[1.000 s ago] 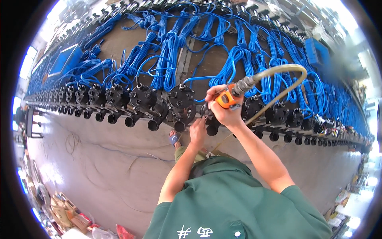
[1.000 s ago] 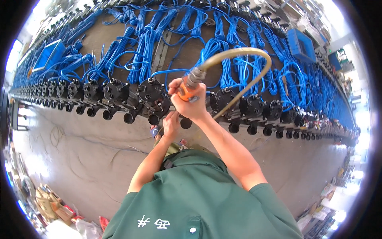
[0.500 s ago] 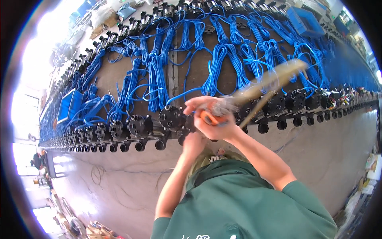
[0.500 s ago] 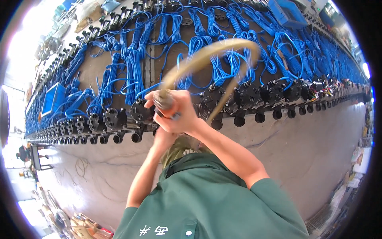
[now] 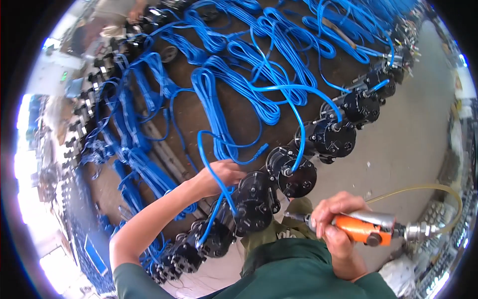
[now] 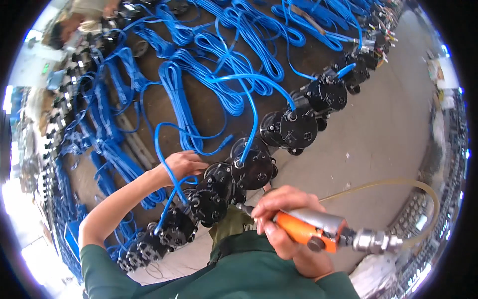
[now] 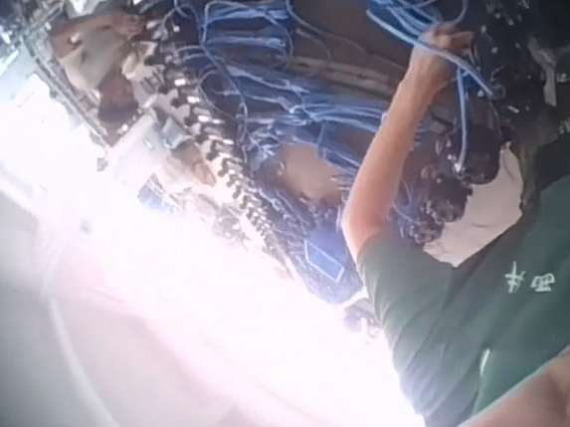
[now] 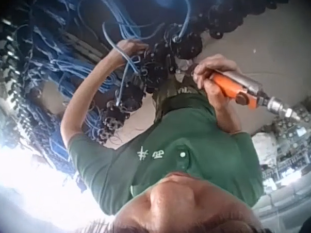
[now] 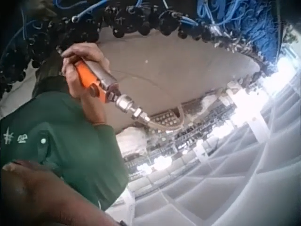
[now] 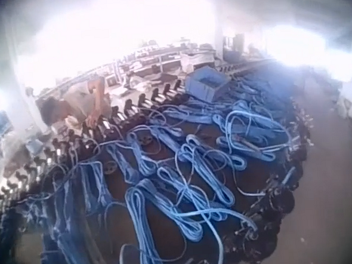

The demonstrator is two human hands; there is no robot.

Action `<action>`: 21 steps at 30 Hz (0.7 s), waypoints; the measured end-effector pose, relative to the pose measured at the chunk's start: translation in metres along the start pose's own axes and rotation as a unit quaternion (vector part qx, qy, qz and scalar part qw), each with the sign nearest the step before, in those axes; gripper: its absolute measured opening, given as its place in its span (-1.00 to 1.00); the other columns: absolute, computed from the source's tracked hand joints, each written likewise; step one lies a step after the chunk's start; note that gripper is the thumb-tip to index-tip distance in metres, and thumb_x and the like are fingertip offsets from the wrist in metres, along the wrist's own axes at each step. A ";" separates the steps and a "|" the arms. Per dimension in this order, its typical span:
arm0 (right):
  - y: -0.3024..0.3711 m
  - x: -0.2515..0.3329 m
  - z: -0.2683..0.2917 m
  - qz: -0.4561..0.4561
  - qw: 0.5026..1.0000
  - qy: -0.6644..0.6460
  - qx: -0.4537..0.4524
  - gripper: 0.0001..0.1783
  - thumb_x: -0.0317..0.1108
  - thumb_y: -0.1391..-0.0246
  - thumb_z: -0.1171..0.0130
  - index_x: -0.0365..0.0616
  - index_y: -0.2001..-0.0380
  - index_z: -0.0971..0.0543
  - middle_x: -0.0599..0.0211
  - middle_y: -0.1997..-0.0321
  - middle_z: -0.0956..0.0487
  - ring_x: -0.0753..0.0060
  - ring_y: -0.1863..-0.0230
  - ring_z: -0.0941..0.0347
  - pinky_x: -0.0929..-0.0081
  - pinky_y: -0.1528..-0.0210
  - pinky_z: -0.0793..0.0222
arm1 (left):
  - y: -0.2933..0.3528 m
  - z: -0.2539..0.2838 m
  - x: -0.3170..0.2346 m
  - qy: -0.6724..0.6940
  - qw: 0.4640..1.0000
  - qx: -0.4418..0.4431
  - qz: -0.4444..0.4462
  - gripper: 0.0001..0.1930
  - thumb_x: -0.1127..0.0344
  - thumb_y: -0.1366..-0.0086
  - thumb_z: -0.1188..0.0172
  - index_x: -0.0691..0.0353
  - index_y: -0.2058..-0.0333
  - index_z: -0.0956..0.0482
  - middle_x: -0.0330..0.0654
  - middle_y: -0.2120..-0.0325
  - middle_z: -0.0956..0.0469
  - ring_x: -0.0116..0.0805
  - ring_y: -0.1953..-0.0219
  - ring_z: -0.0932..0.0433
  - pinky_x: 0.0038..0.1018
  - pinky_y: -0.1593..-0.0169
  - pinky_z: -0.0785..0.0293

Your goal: The person assembles water pumps by inserting blue cables into the pump housings and securing them using a pneumatic screwdriver.

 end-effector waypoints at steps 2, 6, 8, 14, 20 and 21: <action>0.003 0.002 -0.005 -0.030 0.998 0.046 -0.036 -0.65 -0.61 0.01 -0.09 -0.26 0.09 -0.45 0.03 0.32 -0.55 0.43 0.51 -0.53 0.57 0.51 -0.52 | -0.032 -0.024 0.008 0.051 0.996 -0.002 -0.078 -0.69 0.47 -0.09 -0.21 0.30 0.13 -0.62 -0.09 0.23 -0.61 -0.08 0.15 -0.55 -0.26 0.06 -0.53; 0.004 -0.002 -0.025 -0.048 0.994 0.065 -0.077 -0.68 -0.61 -0.02 -0.11 -0.23 0.11 -0.43 0.06 0.31 -0.53 0.41 0.48 -0.53 0.51 0.46 -0.52 | -0.053 -0.044 0.029 0.097 0.978 0.017 -0.184 -0.64 0.52 0.02 -0.20 0.39 0.17 -0.61 -0.01 0.20 -0.63 -0.06 0.13 -0.57 -0.27 0.07 -0.55; -0.002 -0.003 -0.037 -0.032 0.993 0.080 -0.075 -0.68 -0.61 -0.02 -0.12 -0.22 0.11 -0.43 0.07 0.30 -0.52 0.42 0.49 -0.52 0.46 0.41 -0.53 | -0.053 -0.044 0.032 0.126 0.969 0.016 -0.210 -0.62 0.55 0.07 -0.18 0.41 0.17 -0.59 0.03 0.26 -0.63 -0.04 0.16 -0.58 -0.25 0.10 -0.55; -0.020 -0.019 -0.074 0.019 0.993 0.108 -0.043 -0.66 -0.61 -0.02 -0.14 -0.22 0.10 -0.42 0.07 0.28 -0.54 0.45 0.51 -0.50 0.45 0.38 -0.53 | -0.044 -0.050 0.038 0.115 0.973 0.019 -0.198 -0.64 0.52 0.08 -0.18 0.41 0.20 -0.56 -0.01 0.34 -0.61 -0.04 0.20 -0.55 -0.21 0.19 -0.54; -0.037 -0.060 -0.094 0.035 0.974 0.221 0.044 -0.80 -0.55 0.01 -0.18 -0.28 0.25 -0.50 0.12 0.38 -0.56 0.41 0.48 -0.53 0.52 0.45 -0.52 | -0.040 -0.054 0.041 0.083 0.968 -0.032 -0.234 -0.73 0.36 -0.04 -0.22 0.37 0.28 -0.56 -0.02 0.42 -0.59 -0.05 0.26 -0.56 -0.21 0.24 -0.52; -0.037 -0.062 -0.094 0.036 0.964 0.243 0.101 -0.79 -0.50 -0.09 -0.17 -0.27 0.20 -0.45 0.13 0.34 -0.52 0.37 0.46 -0.50 0.50 0.47 -0.50 | -0.039 -0.056 0.042 0.091 0.969 -0.021 -0.230 -0.78 0.29 -0.10 -0.24 0.34 0.35 -0.55 -0.02 0.44 -0.58 -0.04 0.28 -0.56 -0.21 0.24 -0.52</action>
Point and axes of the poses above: each hand's wrist, its own y-axis away from the middle knuckle, its own z-axis out of the back of the hand, x = y × z, the point moved 2 cm from there along -y, towards the middle knuckle
